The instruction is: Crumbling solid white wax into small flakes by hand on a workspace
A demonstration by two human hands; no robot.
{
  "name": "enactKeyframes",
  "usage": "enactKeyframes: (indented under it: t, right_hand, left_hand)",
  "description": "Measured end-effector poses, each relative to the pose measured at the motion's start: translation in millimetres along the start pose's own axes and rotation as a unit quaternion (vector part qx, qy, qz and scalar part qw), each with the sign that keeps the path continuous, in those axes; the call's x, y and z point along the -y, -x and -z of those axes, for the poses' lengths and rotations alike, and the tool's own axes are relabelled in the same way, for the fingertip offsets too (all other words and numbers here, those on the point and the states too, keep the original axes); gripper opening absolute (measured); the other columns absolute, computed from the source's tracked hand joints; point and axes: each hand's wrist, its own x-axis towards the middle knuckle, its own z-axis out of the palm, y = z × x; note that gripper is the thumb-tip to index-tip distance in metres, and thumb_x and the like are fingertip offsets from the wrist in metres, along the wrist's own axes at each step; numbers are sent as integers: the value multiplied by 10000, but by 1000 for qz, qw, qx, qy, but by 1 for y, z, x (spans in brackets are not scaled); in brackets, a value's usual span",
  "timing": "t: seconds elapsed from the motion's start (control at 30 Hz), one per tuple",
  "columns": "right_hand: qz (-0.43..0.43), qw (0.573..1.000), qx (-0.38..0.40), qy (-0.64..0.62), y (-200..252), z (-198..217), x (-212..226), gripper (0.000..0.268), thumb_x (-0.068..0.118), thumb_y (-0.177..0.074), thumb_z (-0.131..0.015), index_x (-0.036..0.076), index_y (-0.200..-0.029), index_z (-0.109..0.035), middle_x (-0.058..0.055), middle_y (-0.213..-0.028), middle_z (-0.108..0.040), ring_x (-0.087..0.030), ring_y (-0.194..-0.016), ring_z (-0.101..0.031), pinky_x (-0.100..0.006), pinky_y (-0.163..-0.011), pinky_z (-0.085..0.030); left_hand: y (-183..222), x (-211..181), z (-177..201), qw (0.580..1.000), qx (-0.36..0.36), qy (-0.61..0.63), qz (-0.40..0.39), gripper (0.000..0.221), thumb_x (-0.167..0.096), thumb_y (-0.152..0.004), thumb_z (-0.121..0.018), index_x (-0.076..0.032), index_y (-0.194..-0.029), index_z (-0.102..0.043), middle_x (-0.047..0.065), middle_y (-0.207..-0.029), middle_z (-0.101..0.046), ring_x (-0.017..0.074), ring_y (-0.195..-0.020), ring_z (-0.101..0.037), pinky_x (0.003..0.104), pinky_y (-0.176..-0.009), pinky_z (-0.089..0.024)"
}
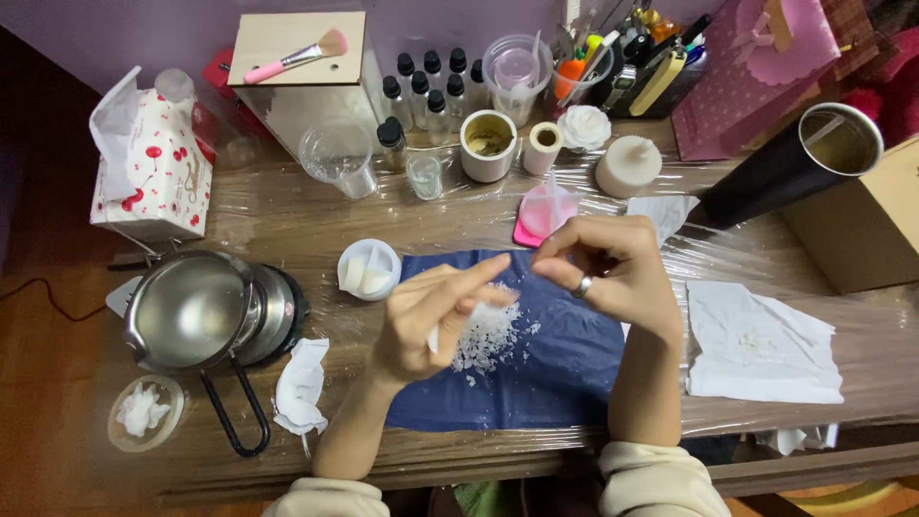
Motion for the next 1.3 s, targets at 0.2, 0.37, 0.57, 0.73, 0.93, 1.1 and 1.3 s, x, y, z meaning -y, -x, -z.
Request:
enactKeyframes:
  t: [0.2,0.37,0.57,0.73,0.93,1.1,1.3]
  right_hand:
    - [30,998,50,14,2,1,11,250,193,-823,-686,97,-599,-632,-50,-535,-544,-168,-390,-417,-253,-389,-333]
    - [26,992,122,3,0,-12,23,150,124,-862,-546,55,-755,-627,-87,-566,-516,-245,-430,-467,-311,-429,-391]
    - [14,999,35,-20,4,-20,-6,99,27,-769,-667,84,-824,-727,-33,-481,-515,-133,-386,-386,-233,-390,-315]
    - [-13,999,-40,-7,1,-16,1,92,115,-735,-767,124,-825,-749,11,-413,-505,-60,-383,-308,-170,-374,-256]
    - [-35,992,-116,-30,11,-43,-12,402,121,-899,-598,131,-496,-596,39,-378,-504,-84,-314,-415,-173,-369,-326]
    - [120,930,-151,314,15,-108,-112,145,317,-813,-548,178,-814,-588,-31,-594,-501,-219,-521,-547,-319,-530,-435]
    - [-35,965,-130,223,26,-69,-91,235,302,-951,-552,94,-874,-628,-129,-770,-563,-359,-691,-584,-435,-631,-454]
  left_hand:
    - [-5,10,-1,994,20,-72,85,229,-131,-957,-458,-64,-985,-675,20,-602,-646,183,-623,-634,300,-659,-491]
    - [-8,-1,-16,995,-1,-12,100,355,-310,-991,-355,-86,-1184,-553,123,-1014,-545,293,-941,-547,421,-815,-454]
    - [-6,-3,-14,995,-9,65,78,447,-272,-1012,-275,5,-1271,-513,244,-1266,-544,396,-1117,-571,515,-905,-505]
    - [-1,9,-2,994,-13,9,104,340,-156,-976,-354,-26,-1121,-632,142,-1048,-681,322,-944,-673,412,-699,-577]
    - [12,33,-30,967,-145,112,180,411,-335,-991,-362,-67,-1052,-668,95,-979,-667,198,-948,-614,314,-850,-474]
    - [56,63,-95,647,-309,558,416,590,-393,-1015,-341,17,-1438,-301,239,-1504,-223,344,-1384,-218,407,-1143,-148]
    - [78,27,-71,717,-288,508,382,550,-439,-979,-344,-120,-1427,-359,112,-1502,-329,264,-1380,-308,369,-1094,-239]
